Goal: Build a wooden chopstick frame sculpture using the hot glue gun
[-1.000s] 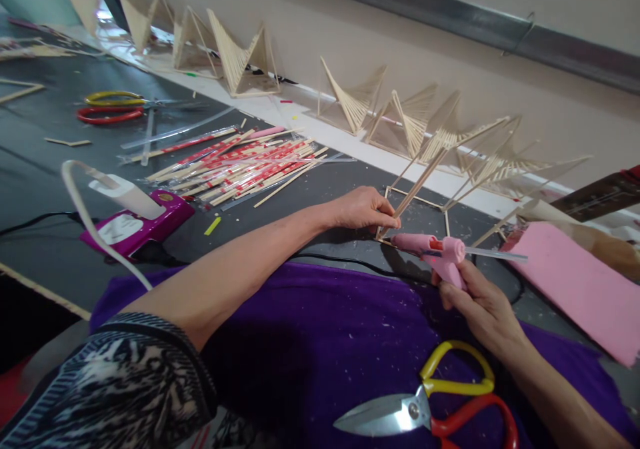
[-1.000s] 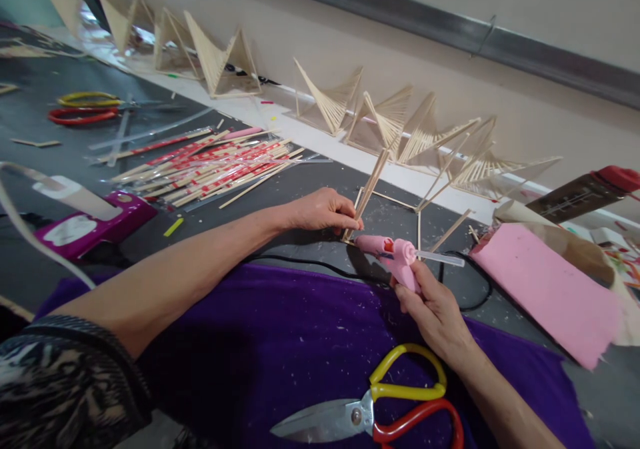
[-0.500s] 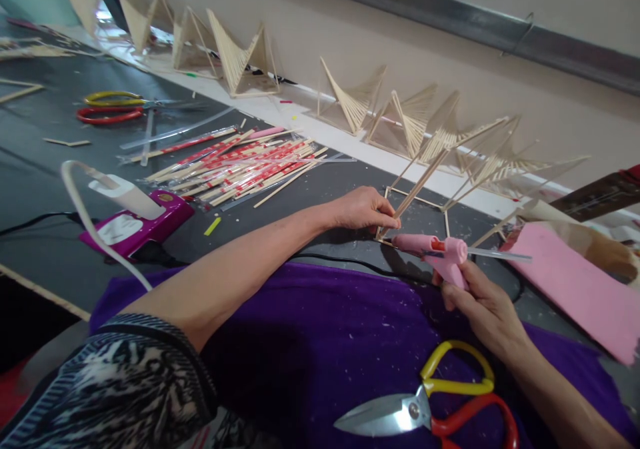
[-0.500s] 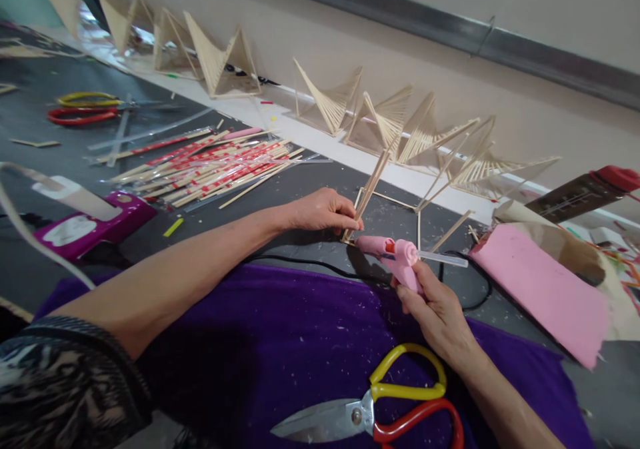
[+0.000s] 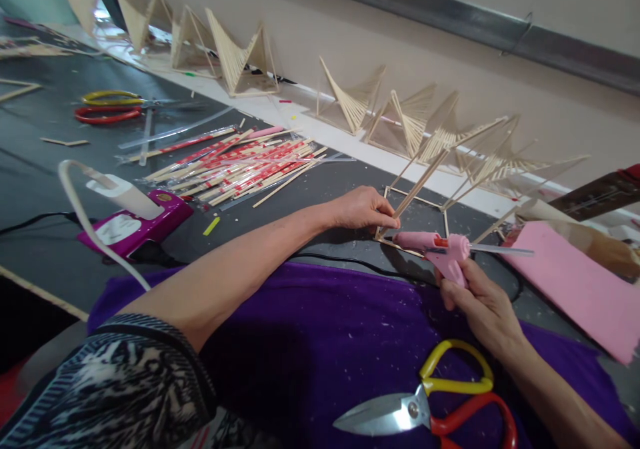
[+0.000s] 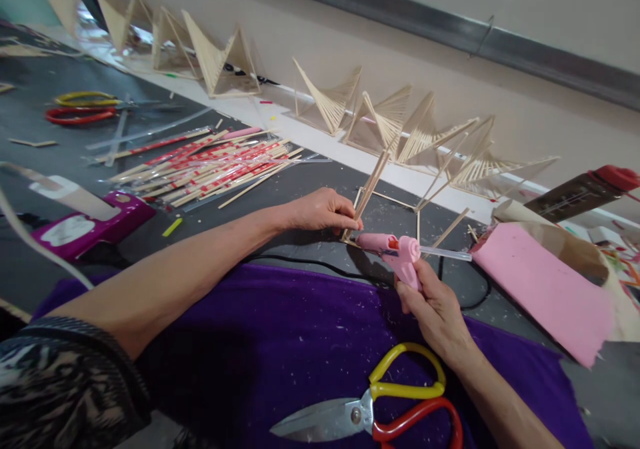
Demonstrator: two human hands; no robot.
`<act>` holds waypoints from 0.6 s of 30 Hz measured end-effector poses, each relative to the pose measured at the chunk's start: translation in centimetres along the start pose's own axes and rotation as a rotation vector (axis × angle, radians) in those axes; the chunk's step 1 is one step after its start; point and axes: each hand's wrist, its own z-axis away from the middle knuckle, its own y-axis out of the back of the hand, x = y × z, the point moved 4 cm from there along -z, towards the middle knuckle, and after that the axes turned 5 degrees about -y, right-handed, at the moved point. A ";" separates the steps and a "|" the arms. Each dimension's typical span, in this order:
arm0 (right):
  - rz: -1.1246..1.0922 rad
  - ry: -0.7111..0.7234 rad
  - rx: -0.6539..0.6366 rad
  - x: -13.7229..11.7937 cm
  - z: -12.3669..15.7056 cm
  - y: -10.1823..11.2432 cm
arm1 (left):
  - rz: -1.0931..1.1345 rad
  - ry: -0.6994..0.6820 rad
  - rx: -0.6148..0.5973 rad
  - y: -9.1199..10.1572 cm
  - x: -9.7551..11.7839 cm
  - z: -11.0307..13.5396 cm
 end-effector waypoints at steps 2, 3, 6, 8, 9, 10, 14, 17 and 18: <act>-0.014 0.003 0.000 0.1 0.0 0.0 | 0.001 0.003 0.002 0.0 0.0 0.0; -0.018 0.004 0.001 0.1 0.0 0.0 | 0.004 0.003 0.003 0.0 0.0 0.0; -0.022 0.014 -0.001 0.0 0.0 -0.2 | 0.013 0.001 -0.002 0.0 0.0 0.0; -0.025 0.016 0.001 -0.1 0.0 -0.2 | 0.016 0.002 0.000 0.0 0.0 0.0; -0.026 0.011 0.005 -0.2 0.0 -0.1 | 0.018 0.001 0.001 0.0 0.0 0.0; -0.026 0.004 0.008 -0.1 0.0 -0.1 | 0.019 -0.001 0.001 0.0 0.0 0.0; -0.028 -0.018 0.014 0.2 0.3 0.3 | 0.011 0.002 -0.006 0.0 0.1 0.0; -0.038 -0.025 0.028 0.5 0.7 0.7 | 0.005 0.014 -0.012 0.0 0.0 0.0; -0.039 -0.027 0.026 0.6 0.7 0.7 | 0.005 0.015 -0.013 0.0 0.0 0.0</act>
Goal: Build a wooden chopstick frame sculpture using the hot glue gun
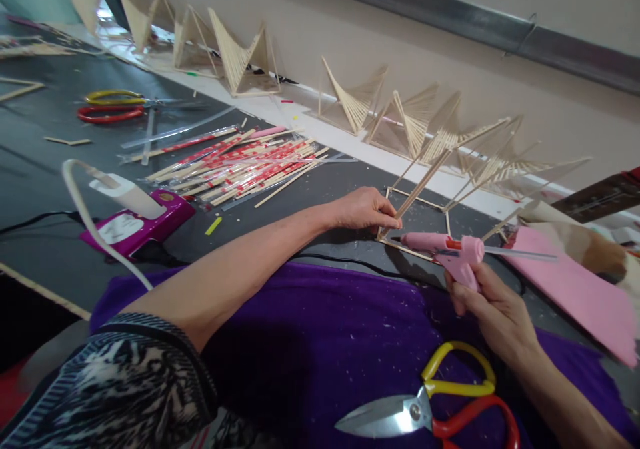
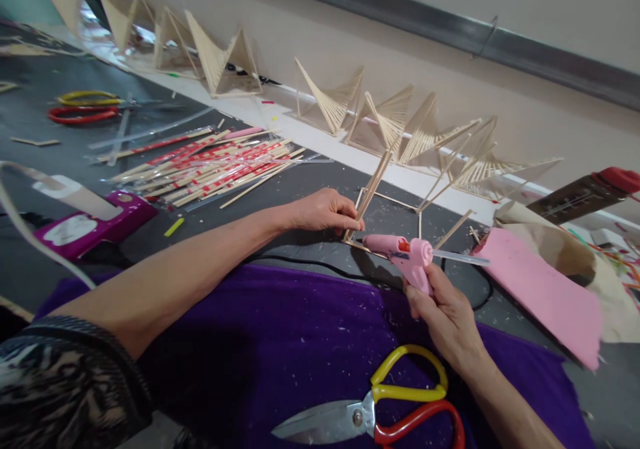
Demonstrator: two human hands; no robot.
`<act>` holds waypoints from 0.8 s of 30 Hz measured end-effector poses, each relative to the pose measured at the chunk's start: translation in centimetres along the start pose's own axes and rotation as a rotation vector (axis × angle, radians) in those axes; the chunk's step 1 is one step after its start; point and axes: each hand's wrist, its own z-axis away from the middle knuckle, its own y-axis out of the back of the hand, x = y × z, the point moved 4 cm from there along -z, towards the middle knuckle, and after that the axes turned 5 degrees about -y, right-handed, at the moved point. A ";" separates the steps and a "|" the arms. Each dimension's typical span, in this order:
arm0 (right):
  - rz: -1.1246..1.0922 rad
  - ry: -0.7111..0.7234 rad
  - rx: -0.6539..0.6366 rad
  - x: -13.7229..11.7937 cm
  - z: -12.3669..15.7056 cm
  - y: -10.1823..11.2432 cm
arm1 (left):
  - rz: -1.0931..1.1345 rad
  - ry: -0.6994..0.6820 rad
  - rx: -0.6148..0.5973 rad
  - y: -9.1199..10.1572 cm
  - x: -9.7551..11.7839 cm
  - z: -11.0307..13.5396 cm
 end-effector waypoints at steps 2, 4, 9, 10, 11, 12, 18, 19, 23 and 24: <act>0.001 0.001 -0.006 0.0 0.0 -0.1 | 0.001 -0.002 0.003 0.0 0.0 0.0; 0.002 0.002 -0.018 -0.1 -0.2 -0.4 | 0.002 -0.002 0.009 0.0 0.0 0.0; -0.014 0.008 -0.035 -0.3 -0.7 -1.0 | 0.011 -0.004 0.005 0.0 0.0 0.0; -0.015 0.008 -0.035 -0.2 -0.7 -1.0 | 0.013 -0.004 0.003 0.0 0.0 0.0; -0.016 0.009 -0.035 -0.2 -0.6 -0.9 | 0.013 -0.003 0.003 0.0 0.0 0.0; -0.016 0.010 -0.030 -0.2 -0.6 -0.8 | 0.012 -0.001 0.005 0.0 0.0 0.0; -0.025 0.028 -0.012 -0.2 -0.4 -0.6 | 0.006 0.000 0.009 0.0 -0.1 0.0; -0.024 0.022 -0.018 -0.2 -0.5 -0.7 | 0.010 -0.002 0.009 0.0 -0.1 0.0; -0.014 0.004 -0.026 -0.4 -0.6 -1.0 | 0.025 0.009 0.011 0.0 -0.2 0.0; -0.016 0.009 -0.027 -0.5 -0.7 -1.1 | 0.026 0.012 0.010 0.0 -0.2 0.0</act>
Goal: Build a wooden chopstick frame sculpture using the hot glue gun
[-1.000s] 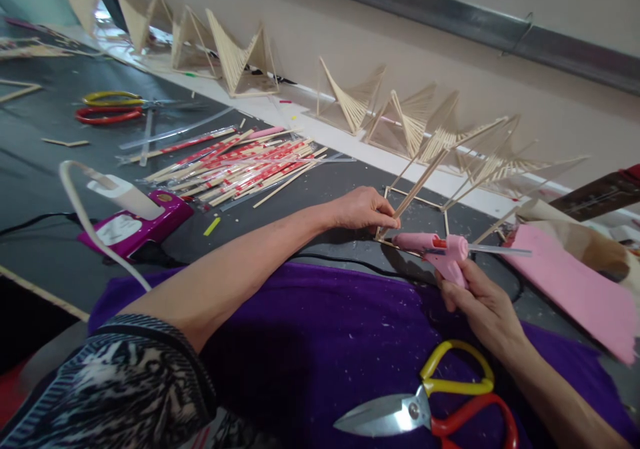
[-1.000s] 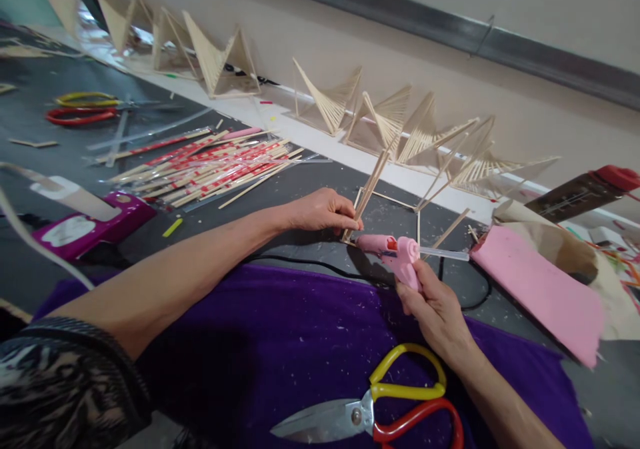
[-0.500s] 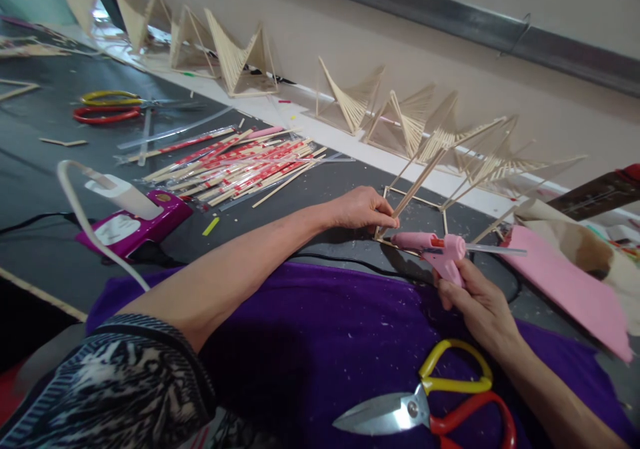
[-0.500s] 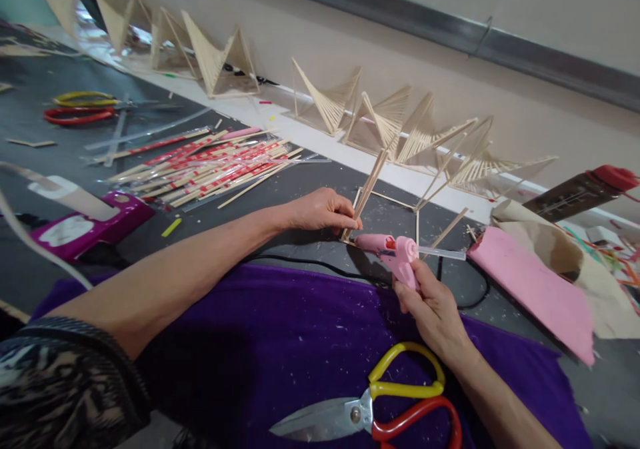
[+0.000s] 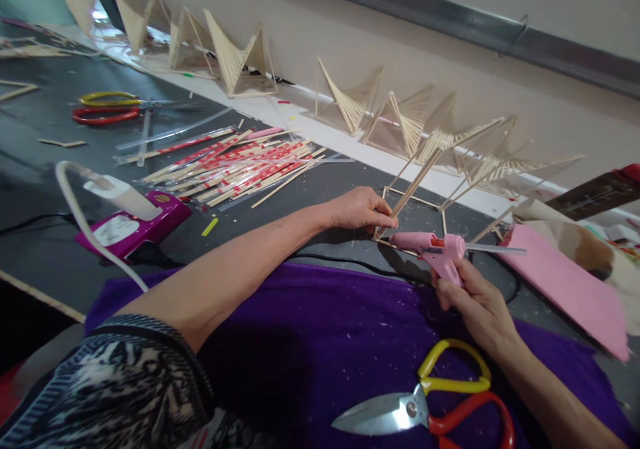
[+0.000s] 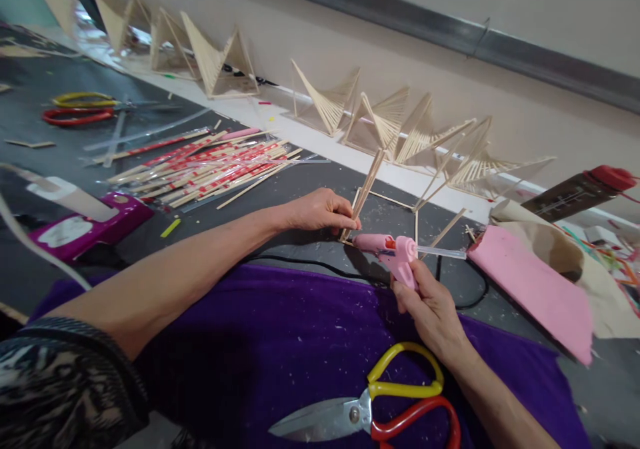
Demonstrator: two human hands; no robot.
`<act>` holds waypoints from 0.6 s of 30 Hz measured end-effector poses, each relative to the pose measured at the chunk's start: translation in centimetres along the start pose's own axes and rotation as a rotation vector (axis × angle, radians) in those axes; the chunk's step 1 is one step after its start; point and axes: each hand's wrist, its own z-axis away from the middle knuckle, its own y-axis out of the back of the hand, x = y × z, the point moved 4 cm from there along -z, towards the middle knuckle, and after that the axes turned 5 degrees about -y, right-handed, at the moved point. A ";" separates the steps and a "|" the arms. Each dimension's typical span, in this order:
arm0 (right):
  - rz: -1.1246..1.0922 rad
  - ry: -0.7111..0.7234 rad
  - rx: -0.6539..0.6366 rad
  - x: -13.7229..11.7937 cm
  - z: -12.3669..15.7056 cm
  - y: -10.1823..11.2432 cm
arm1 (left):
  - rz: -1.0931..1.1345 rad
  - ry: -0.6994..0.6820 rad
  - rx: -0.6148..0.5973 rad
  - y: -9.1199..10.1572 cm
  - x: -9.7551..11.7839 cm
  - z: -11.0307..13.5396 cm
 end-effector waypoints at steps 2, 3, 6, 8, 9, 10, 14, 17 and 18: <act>-0.002 0.013 -0.001 -0.2 -0.1 -0.1 | 0.000 0.003 -0.002 0.0 0.0 0.0; 0.001 0.017 0.000 -0.3 -0.1 -0.1 | -0.001 0.000 -0.003 0.0 0.0 0.0; 0.014 0.024 0.008 -0.6 -0.2 -0.1 | -0.005 -0.010 0.000 0.0 0.0 0.0; 0.035 0.023 0.014 -0.6 -0.1 0.0 | -0.012 -0.016 0.002 0.0 0.1 0.0; 0.049 0.020 0.018 -0.6 0.1 0.1 | -0.016 -0.020 0.000 0.0 0.1 0.0; 0.064 0.017 0.021 -0.5 0.2 0.2 | -0.019 -0.025 -0.002 0.0 0.1 0.0; 0.130 0.035 0.077 -0.3 1.0 0.7 | -0.008 -0.040 -0.007 0.0 0.2 -0.1; 0.234 0.145 0.117 -0.5 1.3 0.5 | 0.003 -0.034 0.002 -0.1 0.1 -0.1; 0.276 0.195 0.124 -0.7 1.3 0.4 | 0.003 -0.034 0.006 -0.1 0.1 -0.1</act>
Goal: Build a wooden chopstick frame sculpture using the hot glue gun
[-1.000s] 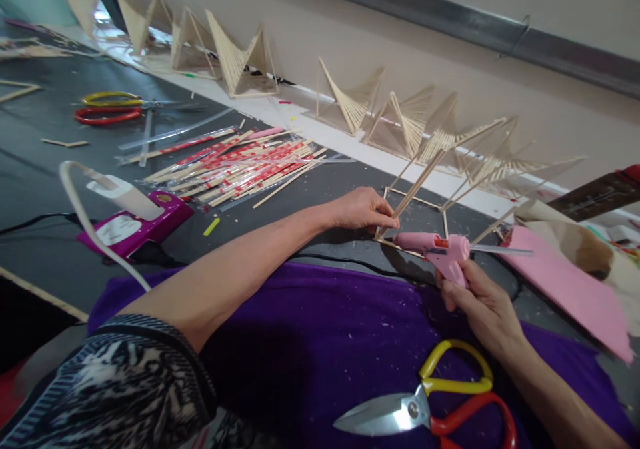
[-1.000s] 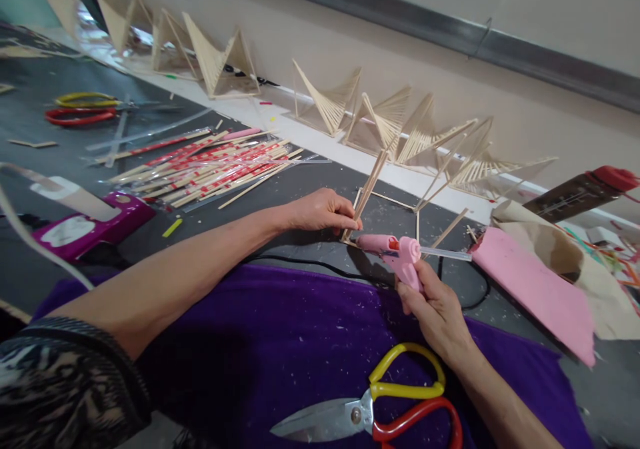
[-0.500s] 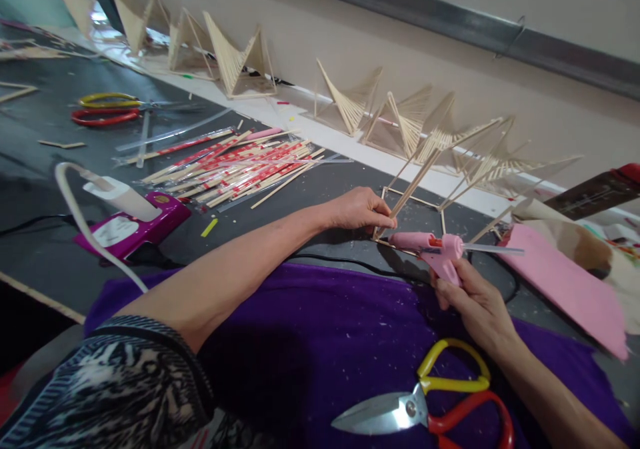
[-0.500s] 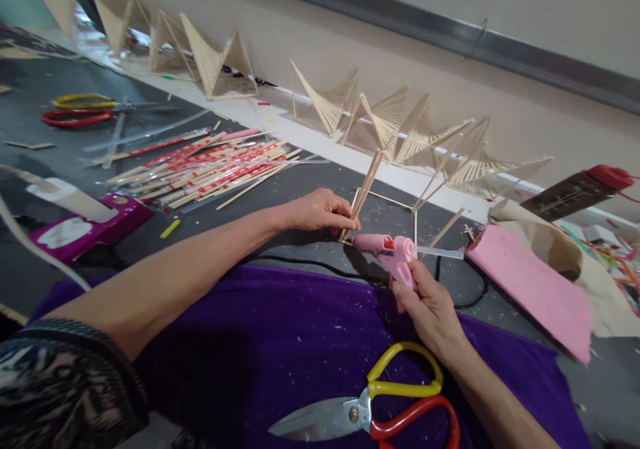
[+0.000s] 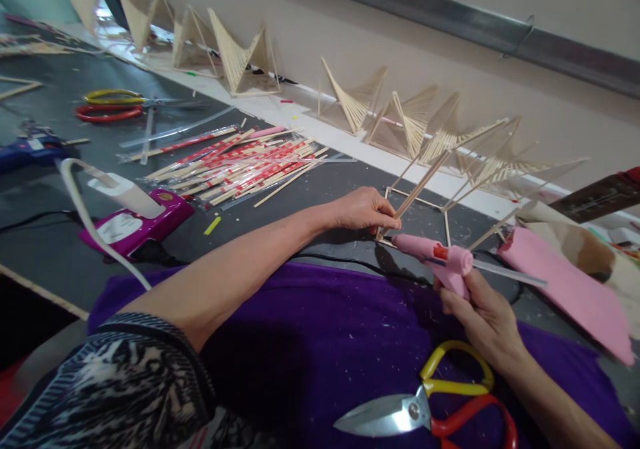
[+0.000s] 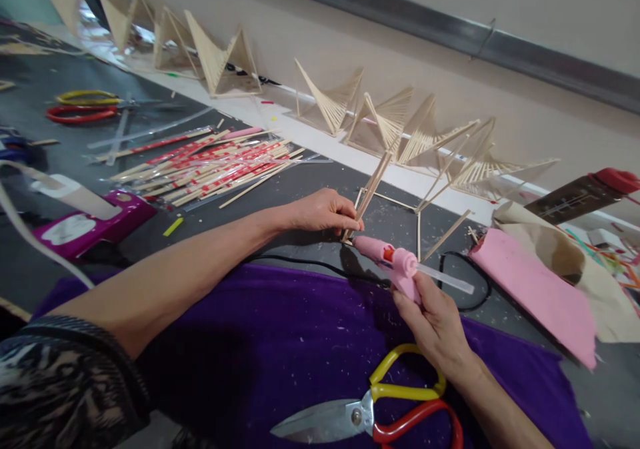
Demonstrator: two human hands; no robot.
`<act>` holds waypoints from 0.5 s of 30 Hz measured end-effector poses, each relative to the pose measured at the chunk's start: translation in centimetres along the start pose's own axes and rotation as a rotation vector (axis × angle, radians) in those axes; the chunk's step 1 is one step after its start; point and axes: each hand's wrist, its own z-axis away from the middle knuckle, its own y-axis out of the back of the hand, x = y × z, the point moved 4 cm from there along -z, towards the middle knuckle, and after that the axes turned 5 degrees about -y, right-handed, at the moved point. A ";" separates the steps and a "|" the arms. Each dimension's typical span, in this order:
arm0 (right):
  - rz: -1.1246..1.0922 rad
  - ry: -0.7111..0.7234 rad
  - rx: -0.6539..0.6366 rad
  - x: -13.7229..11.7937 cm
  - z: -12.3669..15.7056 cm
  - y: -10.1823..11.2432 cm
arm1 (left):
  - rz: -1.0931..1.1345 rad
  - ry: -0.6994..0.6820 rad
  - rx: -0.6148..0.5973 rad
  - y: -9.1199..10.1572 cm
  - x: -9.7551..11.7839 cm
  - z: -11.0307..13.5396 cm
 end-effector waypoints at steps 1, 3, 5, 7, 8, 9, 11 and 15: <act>0.037 0.050 0.009 -0.2 0.0 -0.1 | -0.002 -0.002 0.003 0.0 0.0 0.0; 0.099 0.121 0.031 -0.6 -0.1 -0.4 | -0.005 -0.011 0.003 0.0 -0.1 -0.1; 0.134 0.153 0.041 -1.0 -0.2 -0.6 | -0.010 -0.018 -0.001 0.0 -0.2 -0.1; 0.145 0.159 0.039 -1.2 -0.3 -0.7 | -0.016 -0.019 -0.001 0.0 -0.2 -0.1; 0.145 0.158 0.037 -1.2 -0.3 -0.8 | -0.019 -0.019 -0.001 0.0 -0.2 -0.1; 0.143 0.157 0.034 -1.3 -0.3 -0.8 | -0.022 -0.019 -0.002 0.0 -0.2 -0.1; 0.138 0.152 0.030 -1.3 -0.4 -0.7 | -0.024 -0.018 -0.004 0.0 -0.1 0.0; 0.120 0.149 0.016 -1.0 -0.3 -0.6 | -0.025 -0.015 0.003 0.0 0.0 0.0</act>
